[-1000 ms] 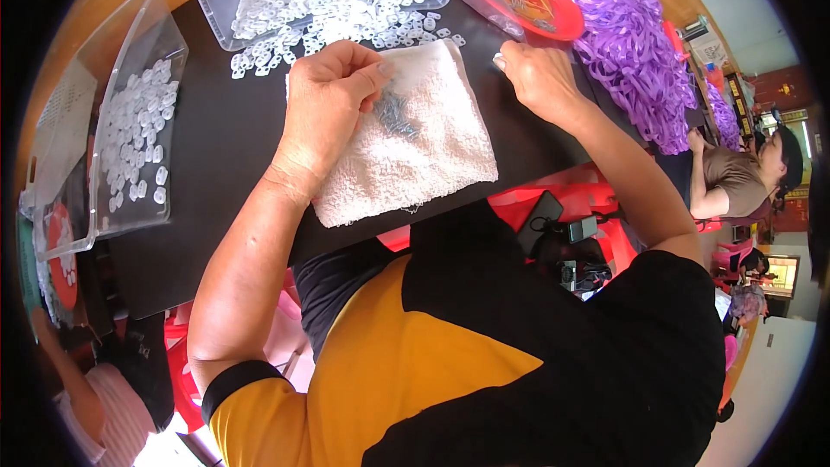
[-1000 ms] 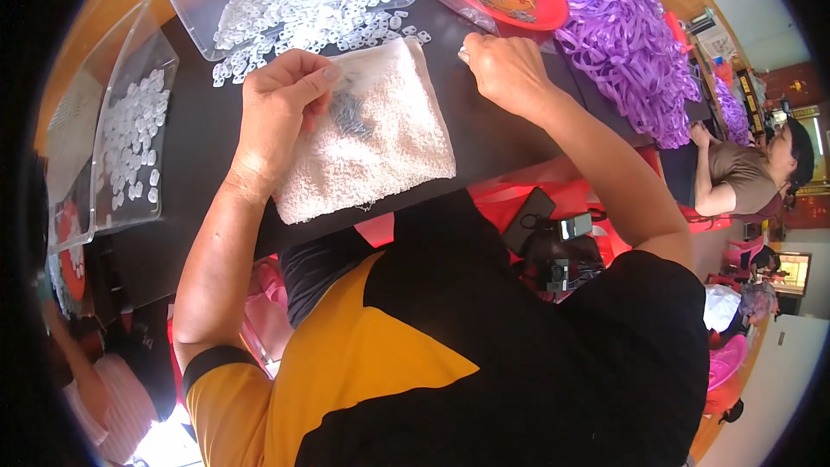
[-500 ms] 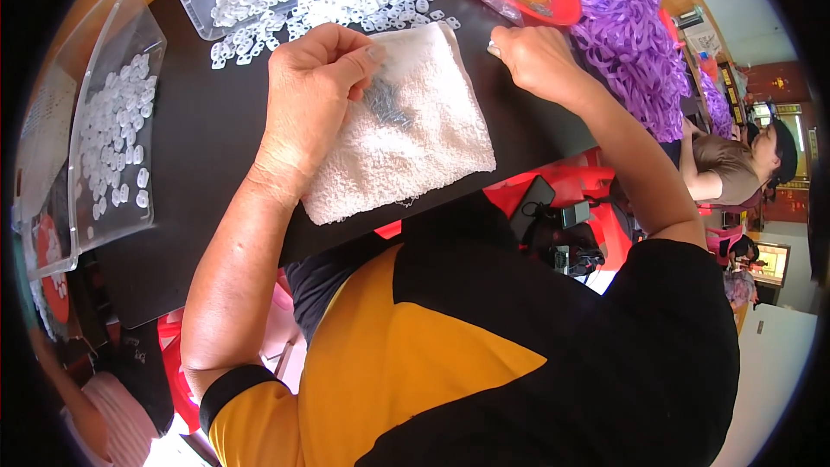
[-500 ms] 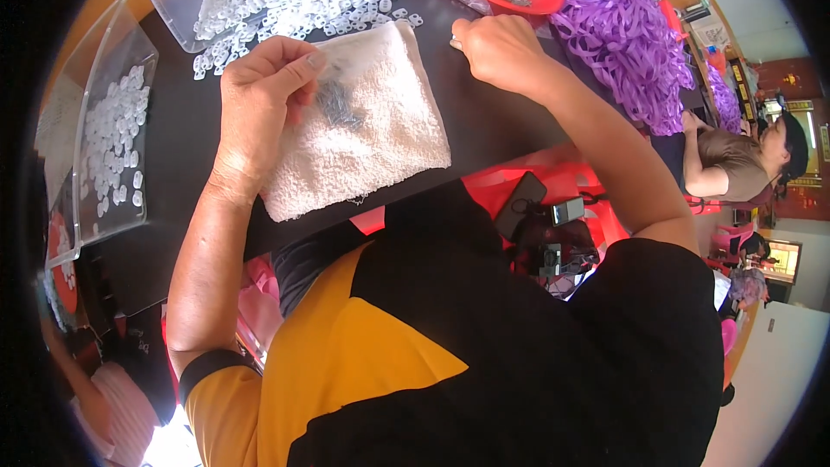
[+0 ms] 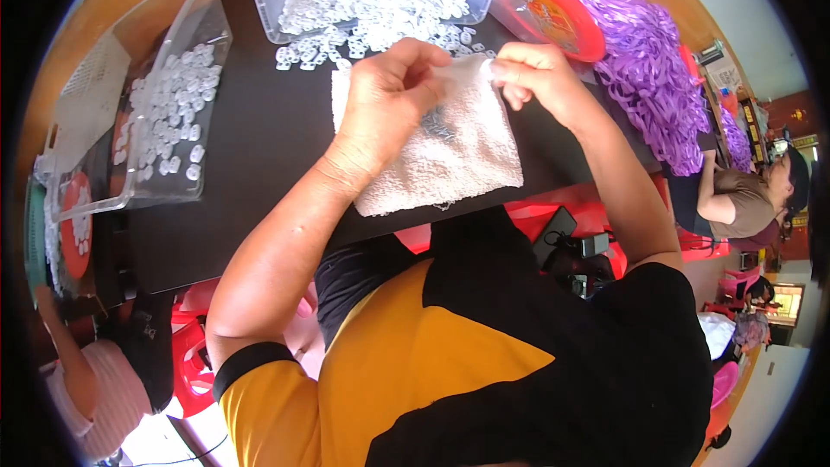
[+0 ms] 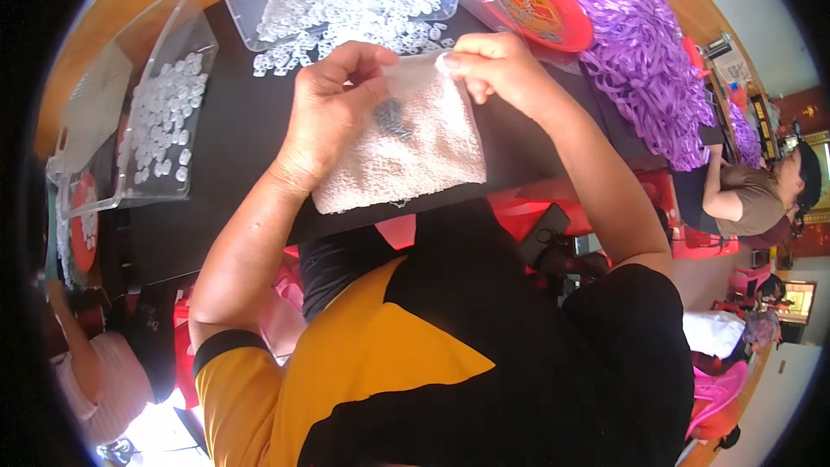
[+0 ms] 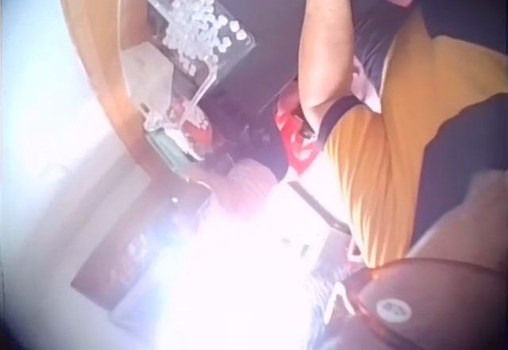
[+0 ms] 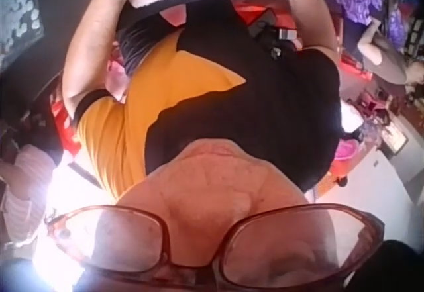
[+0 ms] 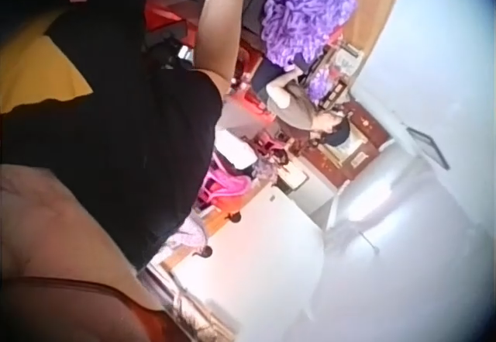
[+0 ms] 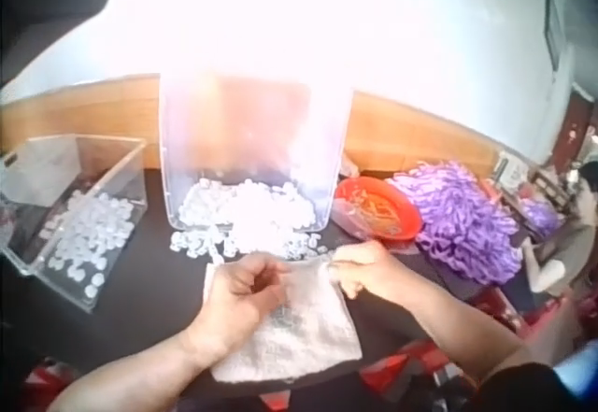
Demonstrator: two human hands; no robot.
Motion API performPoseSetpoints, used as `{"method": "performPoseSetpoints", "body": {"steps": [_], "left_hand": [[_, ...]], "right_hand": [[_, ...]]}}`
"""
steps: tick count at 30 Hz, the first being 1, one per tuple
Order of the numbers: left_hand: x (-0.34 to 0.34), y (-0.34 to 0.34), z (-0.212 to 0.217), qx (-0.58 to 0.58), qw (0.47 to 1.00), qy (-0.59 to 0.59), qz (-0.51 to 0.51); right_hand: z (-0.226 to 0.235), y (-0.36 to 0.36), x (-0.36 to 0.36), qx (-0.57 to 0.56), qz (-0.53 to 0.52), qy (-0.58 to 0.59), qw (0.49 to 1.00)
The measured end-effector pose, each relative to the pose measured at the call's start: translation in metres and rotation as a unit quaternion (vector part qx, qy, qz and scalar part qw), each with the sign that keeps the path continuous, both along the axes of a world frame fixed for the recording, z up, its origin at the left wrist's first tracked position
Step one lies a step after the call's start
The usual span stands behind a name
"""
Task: Assembling small white plastic components at a workstation.
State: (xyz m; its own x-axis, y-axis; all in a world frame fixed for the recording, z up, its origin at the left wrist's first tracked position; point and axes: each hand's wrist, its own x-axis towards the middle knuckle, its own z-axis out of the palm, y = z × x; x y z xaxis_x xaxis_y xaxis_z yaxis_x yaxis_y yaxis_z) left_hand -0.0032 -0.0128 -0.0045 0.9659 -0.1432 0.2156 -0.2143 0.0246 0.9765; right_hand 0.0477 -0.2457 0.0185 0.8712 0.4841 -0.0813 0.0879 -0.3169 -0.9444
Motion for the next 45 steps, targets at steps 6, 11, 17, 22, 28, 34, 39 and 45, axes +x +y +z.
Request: {"method": "performPoseSetpoints", "body": {"steps": [6, 11, 17, 22, 28, 34, 39, 45], "left_hand": [[0.005, 0.002, -0.005, 0.031, 0.997, -0.071, -0.020], [0.009, 0.005, -0.007, 0.015, 0.998, -0.067, -0.007], [0.010, 0.012, -0.004, 0.046, 0.999, -0.025, -0.005], [0.006, 0.009, 0.000, 0.009, 1.000, -0.006, 0.006], [0.007, 0.004, -0.011, 0.013, 0.998, -0.065, 0.020], [0.009, 0.005, -0.009, 0.119, 0.986, -0.113, 0.031], [0.011, 0.009, -0.009, 0.167, 0.961, -0.209, 0.070], [-0.003, 0.025, 0.042, -0.019, 0.973, -0.114, 0.198]], "right_hand": [[0.001, 0.037, 0.002, 0.061, 0.067, 0.023, 0.996], [0.007, 0.049, 0.005, 0.056, 0.090, 0.051, 0.993], [0.001, 0.053, 0.012, 0.106, 0.094, 0.078, 0.987], [-0.011, 0.054, 0.006, 0.176, 0.085, 0.109, 0.975], [-0.010, 0.049, 0.002, 0.166, 0.095, 0.082, 0.978], [-0.013, 0.048, 0.002, 0.170, 0.092, 0.077, 0.978], [-0.011, 0.056, 0.001, 0.122, 0.057, 0.089, 0.987], [-0.020, 0.051, 0.006, 0.138, 0.070, 0.051, 0.987]]}}
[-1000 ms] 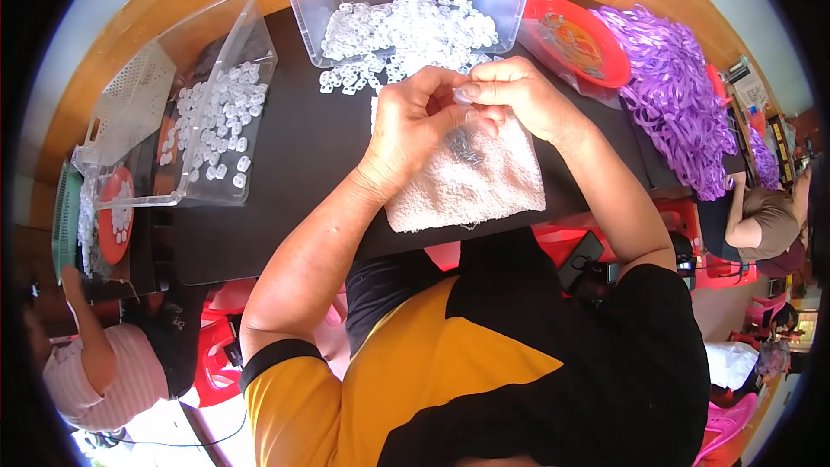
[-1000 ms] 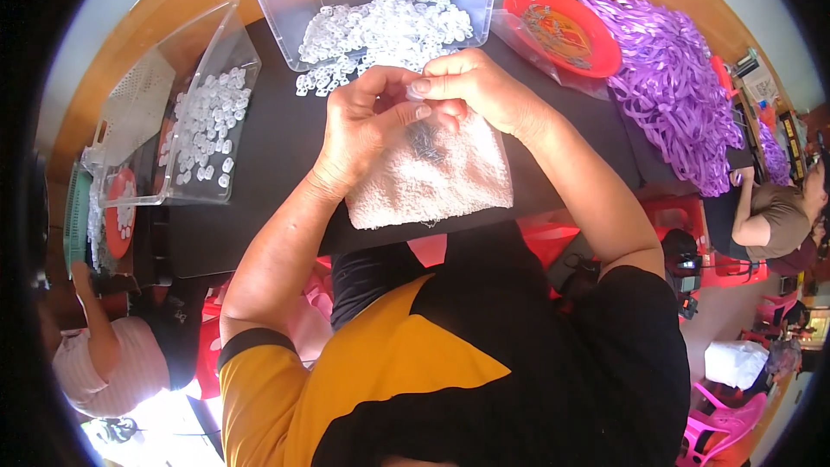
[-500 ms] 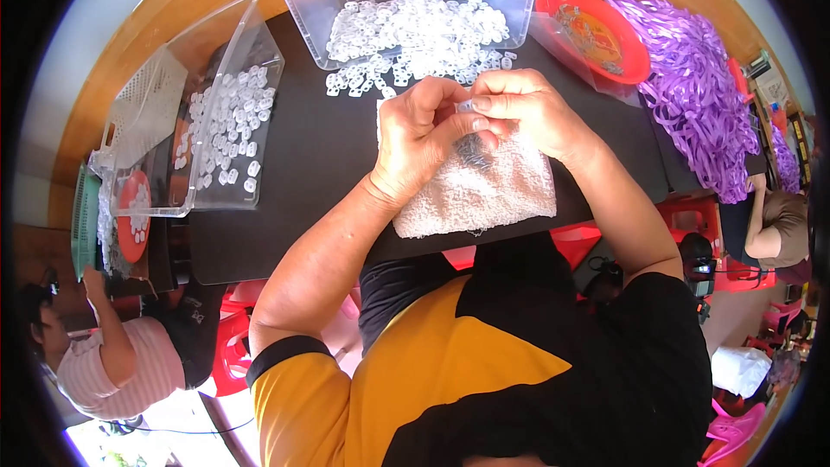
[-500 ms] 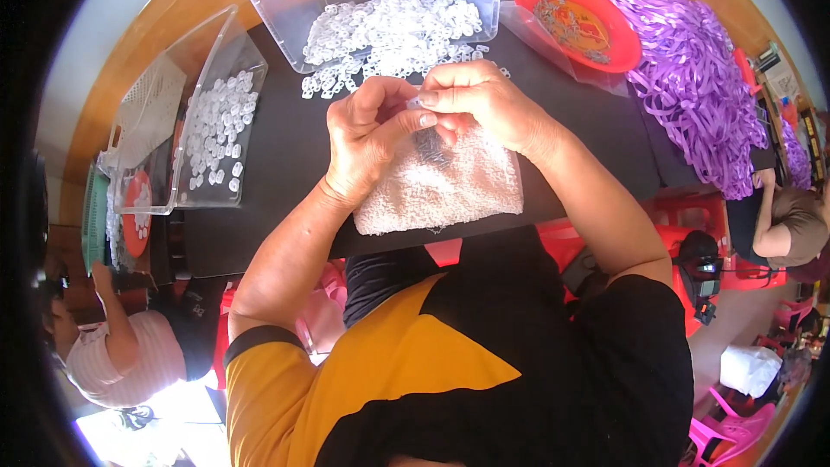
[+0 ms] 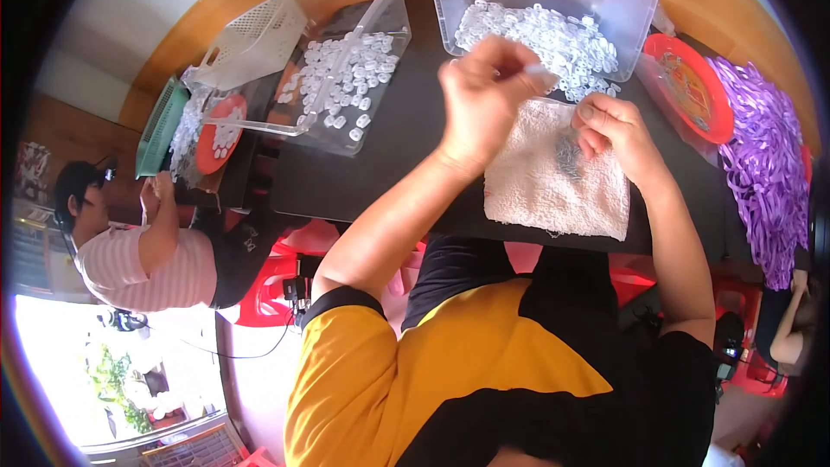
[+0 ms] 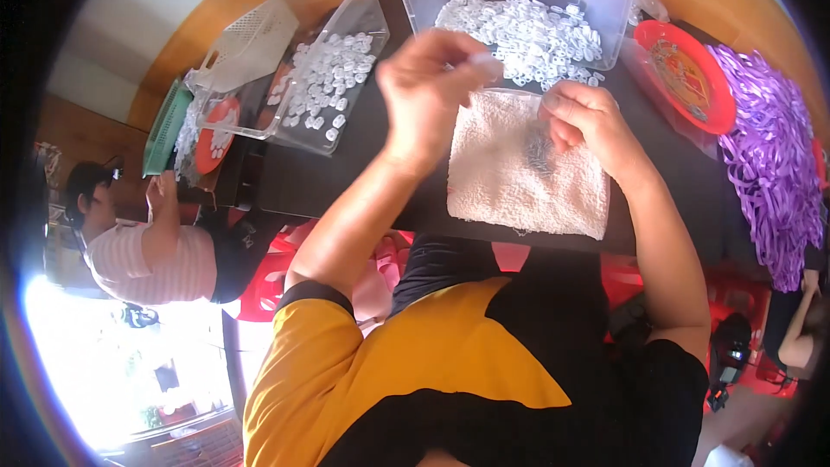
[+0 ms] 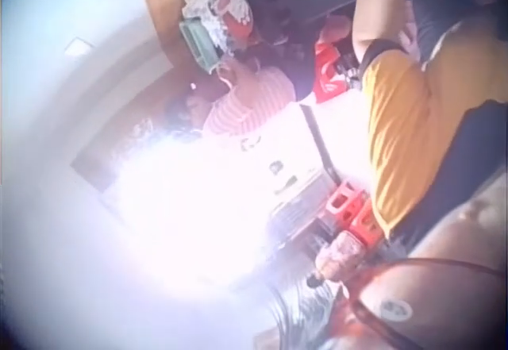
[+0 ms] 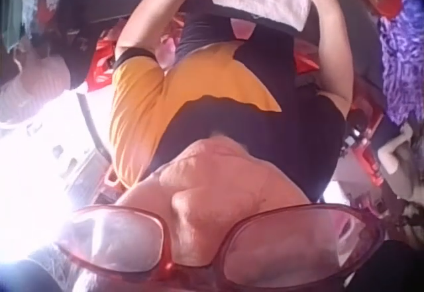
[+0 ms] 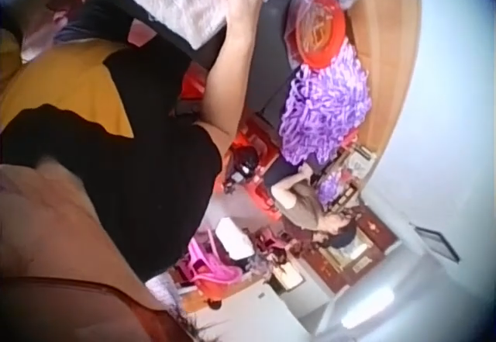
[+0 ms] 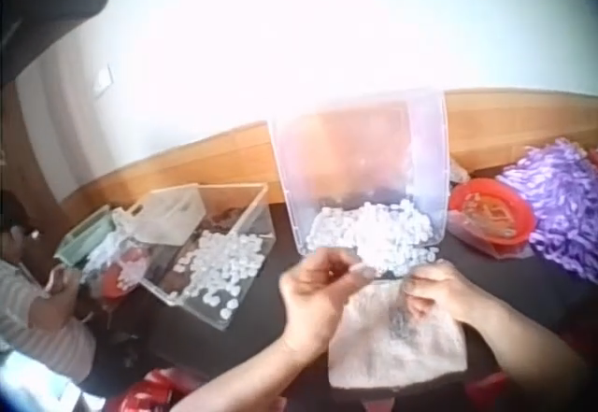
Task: Assembling small white plastic components at a workstation.
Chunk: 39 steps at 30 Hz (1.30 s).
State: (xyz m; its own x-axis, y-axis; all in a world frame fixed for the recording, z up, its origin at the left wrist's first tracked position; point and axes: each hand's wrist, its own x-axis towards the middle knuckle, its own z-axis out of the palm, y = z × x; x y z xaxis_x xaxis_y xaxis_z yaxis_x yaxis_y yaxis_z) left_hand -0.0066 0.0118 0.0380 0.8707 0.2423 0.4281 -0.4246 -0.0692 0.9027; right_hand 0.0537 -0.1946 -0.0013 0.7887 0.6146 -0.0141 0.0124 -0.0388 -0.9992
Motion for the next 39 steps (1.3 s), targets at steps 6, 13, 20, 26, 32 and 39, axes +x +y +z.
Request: {"method": "performPoseSetpoints", "body": {"steps": [6, 13, 20, 26, 32, 39], "left_hand": [[-0.034, 0.082, 0.090, 0.115, 0.951, -0.119, 0.260], [-0.020, 0.183, 0.074, 0.581, 0.698, -0.100, 0.407], [-0.021, 0.054, -0.006, 0.452, 0.873, -0.134, 0.125], [-0.028, -0.006, -0.061, 0.512, 0.854, -0.083, 0.034], [-0.030, 0.001, -0.061, 0.467, 0.882, -0.069, 0.006], [-0.032, -0.003, -0.062, 0.454, 0.886, -0.088, -0.029]], "right_hand": [[-0.001, 0.000, -0.002, -0.011, 0.022, -0.021, 0.999], [-0.007, -0.003, 0.003, -0.064, -0.016, -0.116, 0.991], [-0.025, -0.006, 0.019, -0.182, -0.165, -0.431, 0.868], [-0.026, -0.003, 0.012, -0.187, -0.166, -0.474, 0.844], [-0.026, -0.005, 0.012, -0.213, -0.158, -0.506, 0.821], [-0.024, -0.002, 0.009, -0.202, -0.142, -0.510, 0.824]]}}
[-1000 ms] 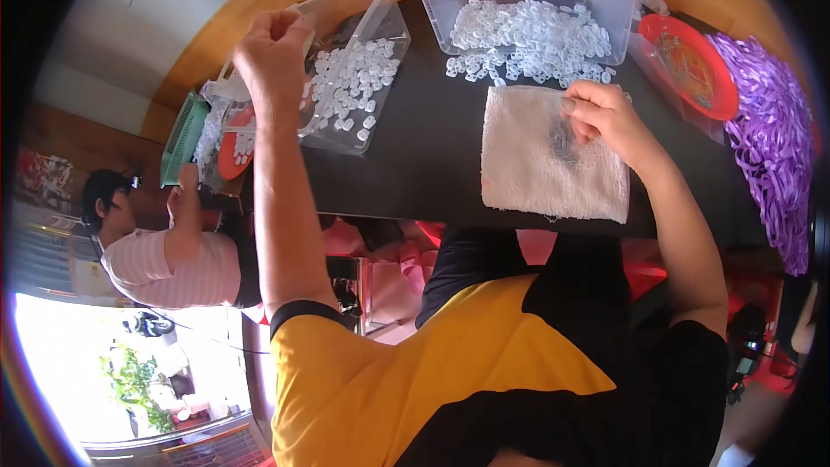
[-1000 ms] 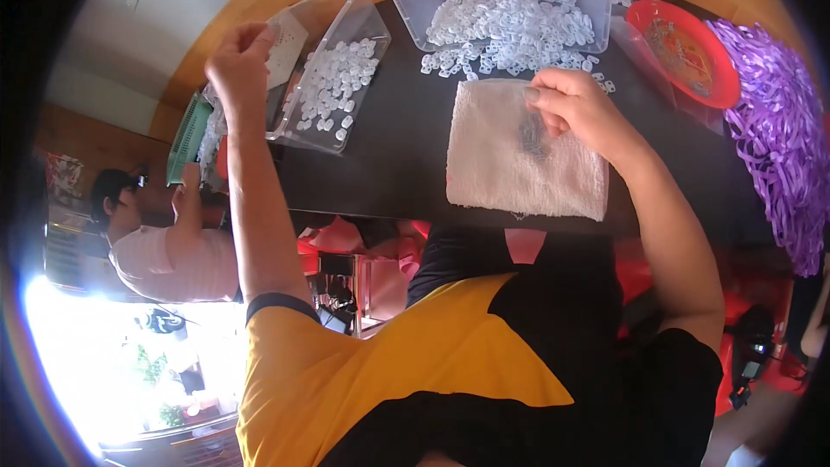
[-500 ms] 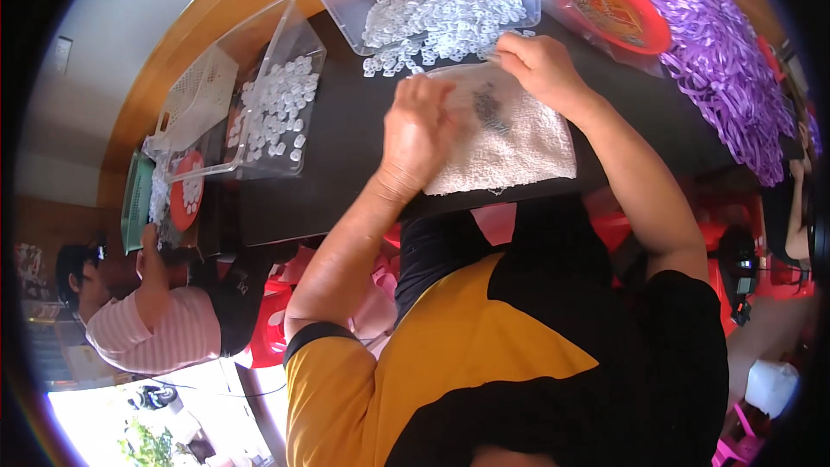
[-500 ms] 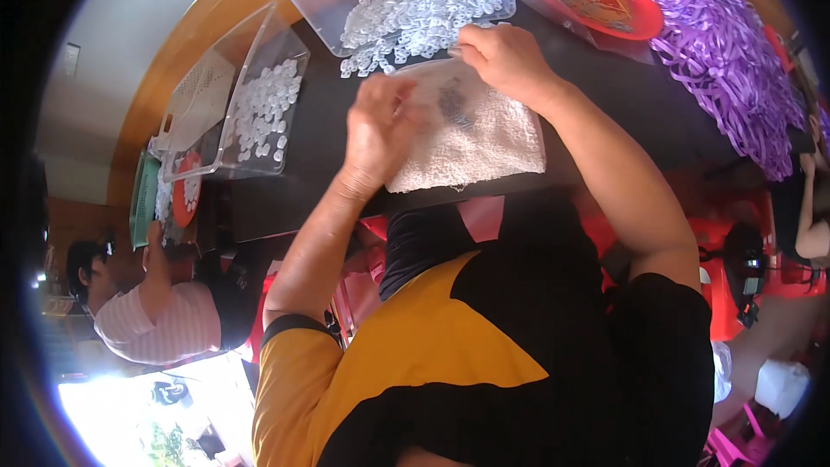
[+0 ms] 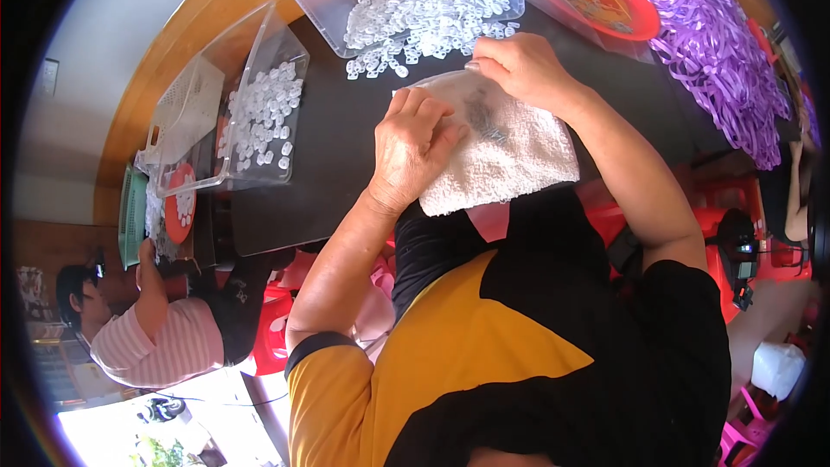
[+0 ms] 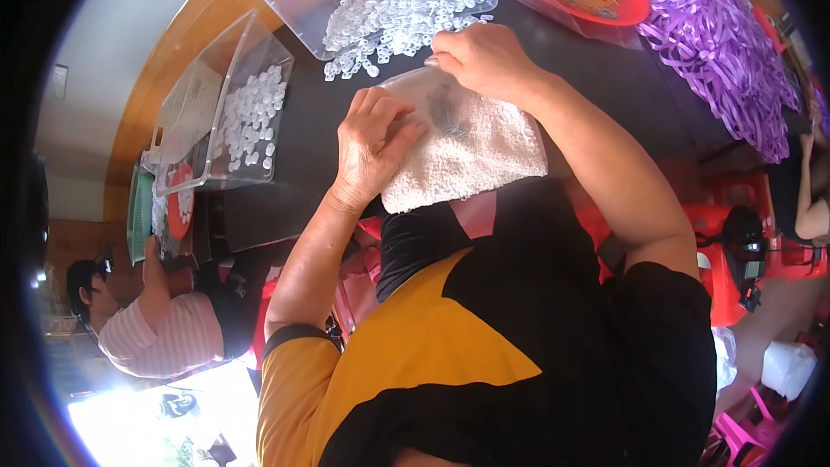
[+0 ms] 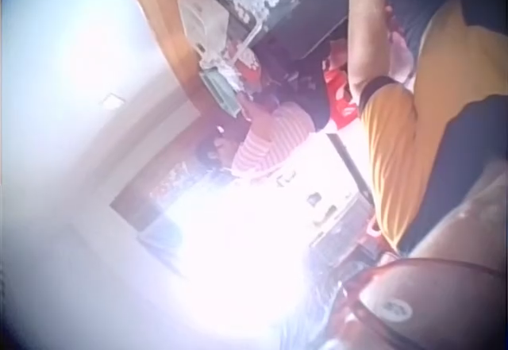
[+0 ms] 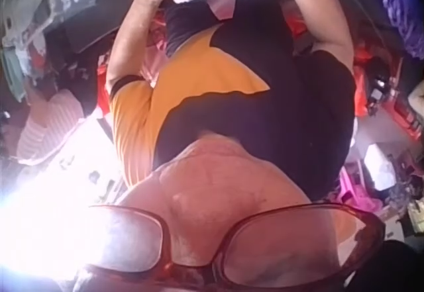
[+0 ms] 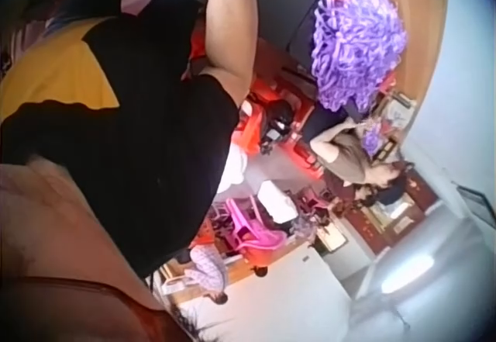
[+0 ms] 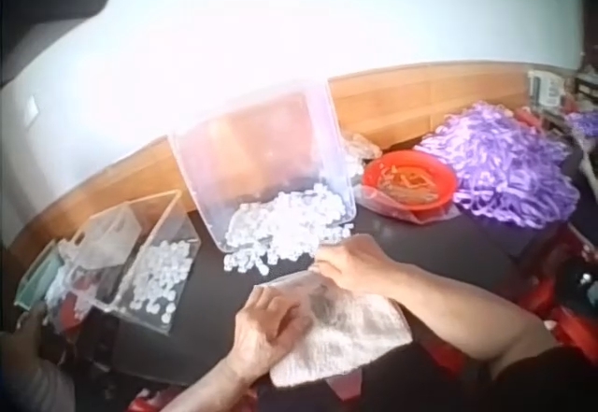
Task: Assembling small white plastic components at a workstation.
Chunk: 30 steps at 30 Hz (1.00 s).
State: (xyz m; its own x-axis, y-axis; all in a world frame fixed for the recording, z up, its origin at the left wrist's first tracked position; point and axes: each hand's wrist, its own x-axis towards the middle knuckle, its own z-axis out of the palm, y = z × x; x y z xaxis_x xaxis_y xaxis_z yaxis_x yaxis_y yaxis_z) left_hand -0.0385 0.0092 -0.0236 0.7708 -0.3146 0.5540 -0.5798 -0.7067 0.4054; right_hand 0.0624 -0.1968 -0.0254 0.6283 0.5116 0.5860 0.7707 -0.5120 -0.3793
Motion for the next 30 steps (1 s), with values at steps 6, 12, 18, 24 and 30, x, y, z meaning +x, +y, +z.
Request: {"method": "performPoseSetpoints", "body": {"steps": [6, 12, 18, 24, 30], "left_hand": [[0.002, -0.003, 0.001, 0.003, 1.000, 0.005, 0.004], [0.001, -0.001, 0.004, 0.011, 1.000, 0.014, -0.001], [0.003, 0.001, 0.003, 0.024, 1.000, 0.011, -0.015], [-0.008, 0.004, 0.005, 0.101, 0.995, -0.019, 0.015], [-0.010, 0.017, 0.001, 0.100, 0.994, -0.007, 0.032]], "right_hand": [[-0.001, -0.001, 0.000, -0.024, 0.009, 0.020, 0.999], [0.003, 0.001, -0.004, -0.068, 0.001, 0.012, 0.998], [0.003, 0.000, -0.003, -0.058, 0.015, 0.015, 0.998], [0.011, -0.001, -0.009, -0.061, 0.018, 0.091, 0.994], [0.003, -0.002, -0.001, 0.034, 0.087, 0.120, 0.988]]}}
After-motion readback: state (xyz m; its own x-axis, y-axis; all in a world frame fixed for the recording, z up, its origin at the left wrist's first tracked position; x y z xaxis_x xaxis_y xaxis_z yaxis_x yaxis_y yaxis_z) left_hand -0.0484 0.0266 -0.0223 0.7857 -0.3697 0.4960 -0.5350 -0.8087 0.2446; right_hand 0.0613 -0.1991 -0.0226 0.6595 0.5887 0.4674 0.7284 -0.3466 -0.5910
